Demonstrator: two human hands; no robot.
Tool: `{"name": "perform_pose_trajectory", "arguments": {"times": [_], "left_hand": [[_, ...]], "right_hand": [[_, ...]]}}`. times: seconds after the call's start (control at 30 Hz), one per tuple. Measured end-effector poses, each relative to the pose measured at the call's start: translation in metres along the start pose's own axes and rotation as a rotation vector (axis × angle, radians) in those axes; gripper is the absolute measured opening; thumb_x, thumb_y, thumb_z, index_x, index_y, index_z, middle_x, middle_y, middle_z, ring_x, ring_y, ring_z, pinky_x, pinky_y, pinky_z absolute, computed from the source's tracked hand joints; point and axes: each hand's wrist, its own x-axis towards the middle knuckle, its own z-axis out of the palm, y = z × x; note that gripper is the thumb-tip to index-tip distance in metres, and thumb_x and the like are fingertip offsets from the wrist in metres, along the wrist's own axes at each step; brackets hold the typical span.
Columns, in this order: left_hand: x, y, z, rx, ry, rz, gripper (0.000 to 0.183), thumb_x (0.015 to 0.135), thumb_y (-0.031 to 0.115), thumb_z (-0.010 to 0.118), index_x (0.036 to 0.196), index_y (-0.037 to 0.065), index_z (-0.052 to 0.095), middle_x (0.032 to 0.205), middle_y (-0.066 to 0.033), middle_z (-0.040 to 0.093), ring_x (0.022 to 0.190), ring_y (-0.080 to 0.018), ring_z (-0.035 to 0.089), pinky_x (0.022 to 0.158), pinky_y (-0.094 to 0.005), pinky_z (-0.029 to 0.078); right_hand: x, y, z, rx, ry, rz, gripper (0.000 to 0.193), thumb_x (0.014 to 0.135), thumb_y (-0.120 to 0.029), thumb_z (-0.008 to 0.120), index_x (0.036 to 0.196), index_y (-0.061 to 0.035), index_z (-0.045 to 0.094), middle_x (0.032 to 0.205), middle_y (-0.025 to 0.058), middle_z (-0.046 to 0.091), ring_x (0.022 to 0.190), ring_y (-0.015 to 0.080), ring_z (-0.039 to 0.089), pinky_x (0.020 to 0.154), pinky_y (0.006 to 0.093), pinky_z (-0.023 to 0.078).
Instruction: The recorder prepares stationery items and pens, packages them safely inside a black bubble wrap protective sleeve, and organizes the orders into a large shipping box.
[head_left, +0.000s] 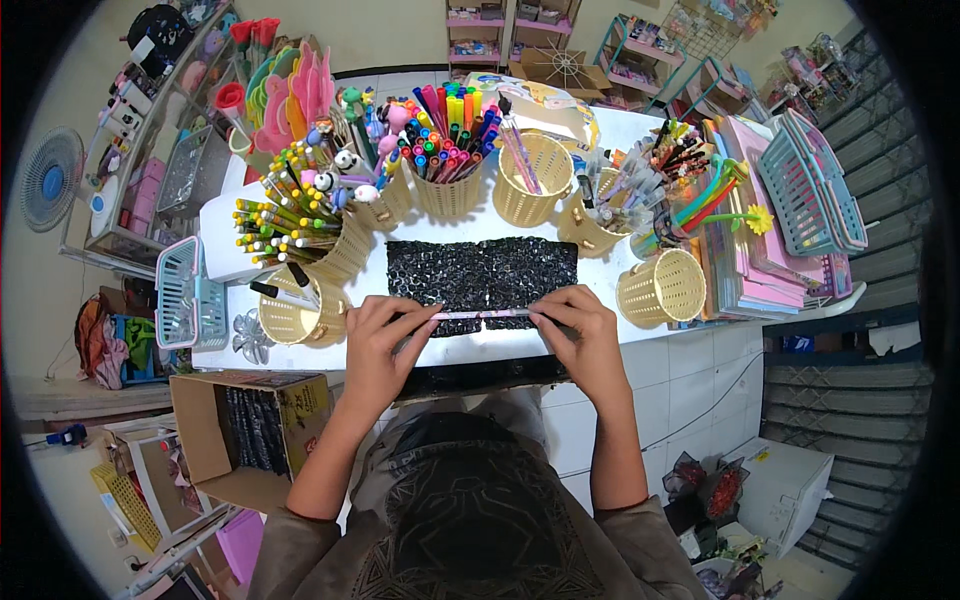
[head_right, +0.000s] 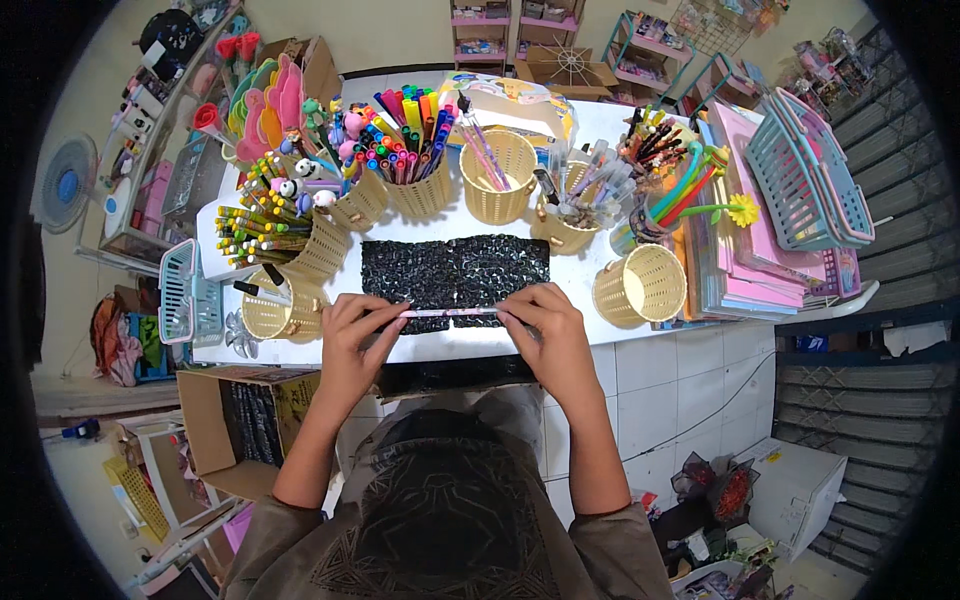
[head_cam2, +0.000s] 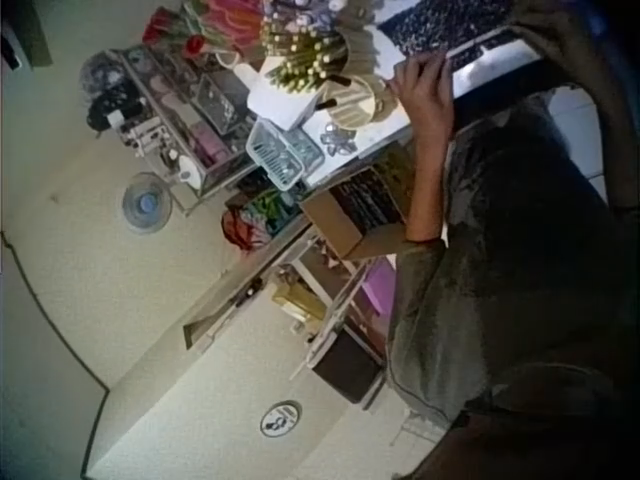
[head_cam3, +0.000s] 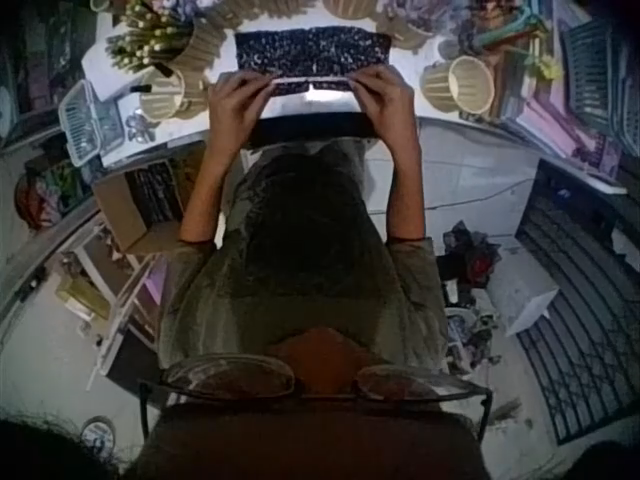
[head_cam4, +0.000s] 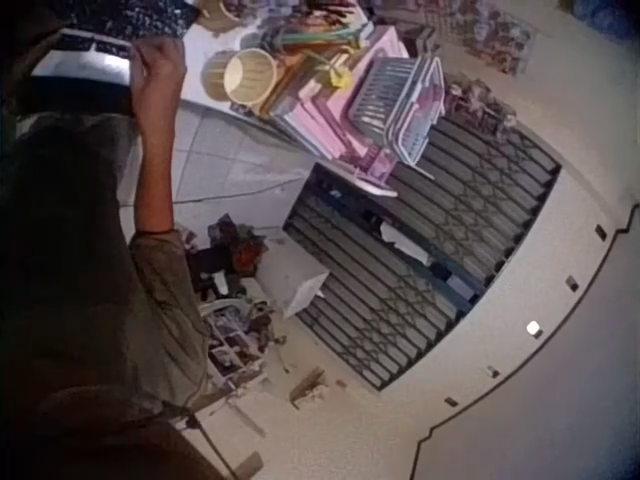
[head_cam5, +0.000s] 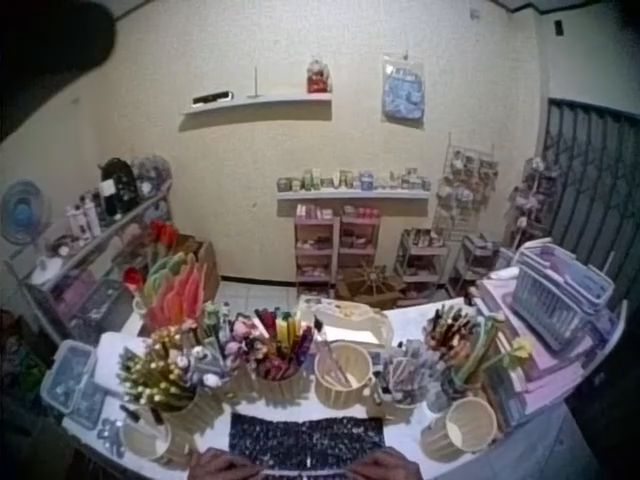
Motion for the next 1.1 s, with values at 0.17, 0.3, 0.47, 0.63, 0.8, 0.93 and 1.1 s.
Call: {"name": "perform_pose_trajectory", "arguments": {"times": [0.17,0.3,0.47,0.63,0.8,0.93,1.1], "left_hand": [[0.000,0.009,0.001,0.115,0.065,0.052,0.027,0.091,0.014,0.086,0.118,0.016,0.088,0.115,-0.0006,0.074,0.107,-0.0232,0.065,0.093,-0.0417,0.040],[0.006,0.021,-0.004,0.119,0.014,-0.005,0.026,0.090,0.012,0.086,0.115,0.014,0.089,0.116,-0.0017,0.073,0.110,-0.0242,0.065,0.093,-0.0403,0.041],[0.007,0.043,-0.008,0.089,0.027,-0.085,0.030,0.092,0.012,0.083,0.121,0.005,0.083,0.117,-0.0108,0.072,0.116,-0.0327,0.065,0.103,-0.0450,0.047],[0.020,0.078,-0.001,-0.115,0.094,-0.128,0.030,0.089,0.006,0.084,0.119,0.003,0.082,0.112,-0.0123,0.073,0.107,-0.0330,0.069,0.096,-0.0426,0.052],[0.058,0.112,0.021,-0.262,0.084,-0.076,0.026,0.090,0.007,0.087,0.114,0.003,0.082,0.105,-0.0126,0.075,0.101,-0.0312,0.073,0.092,-0.0413,0.056],[0.098,0.142,0.033,-0.215,0.141,0.081,0.027,0.088,0.004,0.087,0.115,0.003,0.083,0.111,-0.0137,0.075,0.105,-0.0301,0.073,0.094,-0.0394,0.057],[0.131,0.163,0.047,-0.045,0.166,0.202,0.034,0.089,0.013,0.088,0.122,0.008,0.082,0.121,-0.0093,0.074,0.117,-0.0308,0.068,0.101,-0.0435,0.050]], "right_hand": [[0.004,0.002,-0.003,-0.001,-0.031,-0.028,0.016,0.091,0.001,0.083,0.106,0.0018,0.084,0.100,0.0123,0.077,0.097,0.0326,0.071,0.086,0.0426,0.058],[0.006,0.007,-0.006,-0.035,-0.068,-0.035,0.016,0.089,0.001,0.084,0.106,0.0008,0.084,0.101,0.0125,0.077,0.098,0.0337,0.070,0.086,0.0429,0.058],[0.006,0.001,-0.019,-0.059,-0.038,-0.154,0.032,0.089,-0.004,0.087,0.120,-0.0002,0.081,0.110,0.0139,0.076,0.105,0.0354,0.071,0.093,0.0437,0.059],[0.003,-0.029,-0.066,0.047,-0.035,-0.178,0.024,0.092,-0.005,0.087,0.114,0.0001,0.081,0.111,0.0123,0.078,0.103,0.0317,0.075,0.088,0.0413,0.061],[0.019,-0.037,-0.110,0.011,0.070,-0.223,0.017,0.095,-0.006,0.084,0.110,0.0001,0.080,0.104,0.0129,0.077,0.098,0.0320,0.076,0.085,0.0413,0.061],[0.042,-0.028,-0.130,-0.090,0.158,-0.185,0.024,0.098,-0.005,0.079,0.120,0.0032,0.075,0.113,0.0192,0.074,0.097,0.0391,0.076,0.086,0.0465,0.061],[0.060,-0.011,-0.125,-0.139,0.150,-0.130,0.027,0.102,-0.006,0.074,0.127,0.0043,0.075,0.117,0.0241,0.073,0.101,0.0450,0.075,0.087,0.0497,0.061]]}}
